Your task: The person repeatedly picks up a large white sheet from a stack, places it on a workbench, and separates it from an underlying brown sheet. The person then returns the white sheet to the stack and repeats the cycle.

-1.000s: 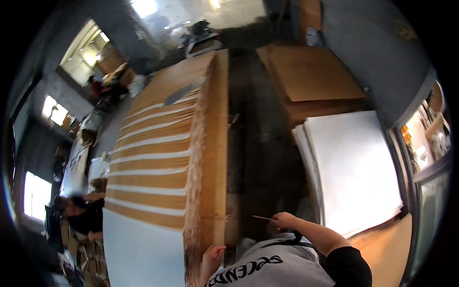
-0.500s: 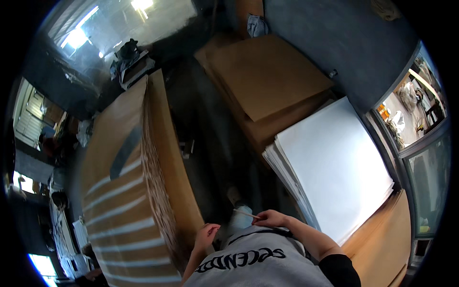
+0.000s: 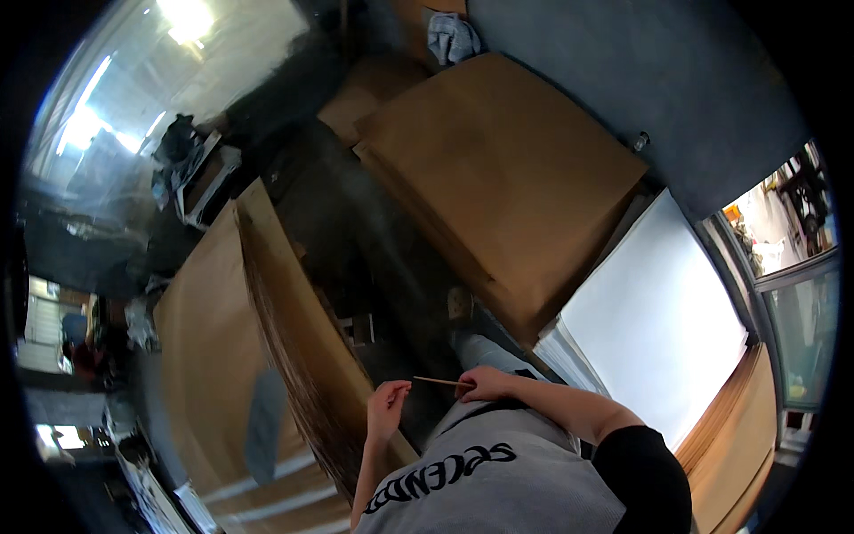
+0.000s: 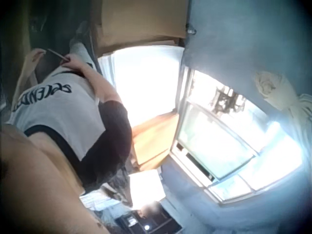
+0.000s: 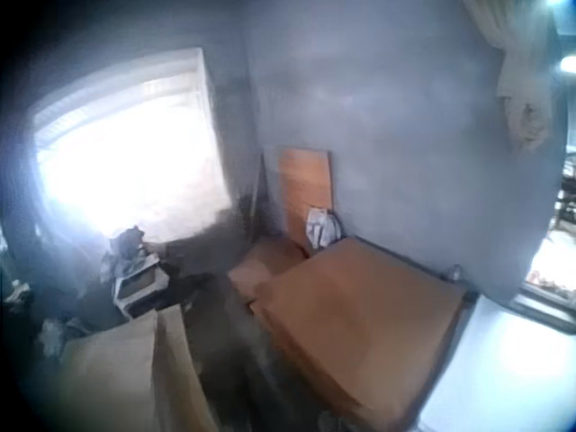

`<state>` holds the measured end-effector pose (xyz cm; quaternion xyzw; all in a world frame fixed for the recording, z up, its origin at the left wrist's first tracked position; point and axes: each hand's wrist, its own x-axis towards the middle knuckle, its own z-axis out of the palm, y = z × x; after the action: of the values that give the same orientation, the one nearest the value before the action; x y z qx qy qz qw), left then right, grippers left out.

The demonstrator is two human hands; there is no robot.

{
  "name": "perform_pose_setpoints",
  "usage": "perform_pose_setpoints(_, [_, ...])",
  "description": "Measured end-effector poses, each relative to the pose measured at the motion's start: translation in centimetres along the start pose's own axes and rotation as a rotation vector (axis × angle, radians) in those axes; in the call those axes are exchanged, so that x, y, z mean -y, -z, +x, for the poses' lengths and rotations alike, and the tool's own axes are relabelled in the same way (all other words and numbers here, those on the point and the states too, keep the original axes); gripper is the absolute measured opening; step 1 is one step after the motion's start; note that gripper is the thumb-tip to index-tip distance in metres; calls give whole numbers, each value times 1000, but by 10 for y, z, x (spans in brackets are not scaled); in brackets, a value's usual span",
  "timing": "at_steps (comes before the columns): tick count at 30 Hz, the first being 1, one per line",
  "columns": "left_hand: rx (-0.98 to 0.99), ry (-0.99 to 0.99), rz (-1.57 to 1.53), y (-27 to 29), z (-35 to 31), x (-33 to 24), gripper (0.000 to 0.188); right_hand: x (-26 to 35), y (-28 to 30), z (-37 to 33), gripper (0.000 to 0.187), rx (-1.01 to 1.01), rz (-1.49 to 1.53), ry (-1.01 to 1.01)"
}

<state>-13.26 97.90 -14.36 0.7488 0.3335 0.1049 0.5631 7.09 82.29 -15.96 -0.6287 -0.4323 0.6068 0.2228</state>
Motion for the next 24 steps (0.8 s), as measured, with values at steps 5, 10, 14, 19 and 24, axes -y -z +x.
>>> perform_pose_setpoints(5, [42,7,92,24,132,-11,13,20,94,109,31,-78,-26,-8])
perform_pose_setpoints(10, [152,26,247,64,255,-35,13,42,222,184,28,-451,185,-70])
perform_pose_setpoints(14, [180,40,223,81,350,-60,12,34,324,202,30,-719,86,-105])
perform_pose_setpoints(19, [374,70,231,82,471,-66,16,-1,399,218,20,-826,328,-274])
perform_pose_setpoints(24, [546,-221,486,68,620,-61,29,-21,409,221,20,-1257,212,-404])
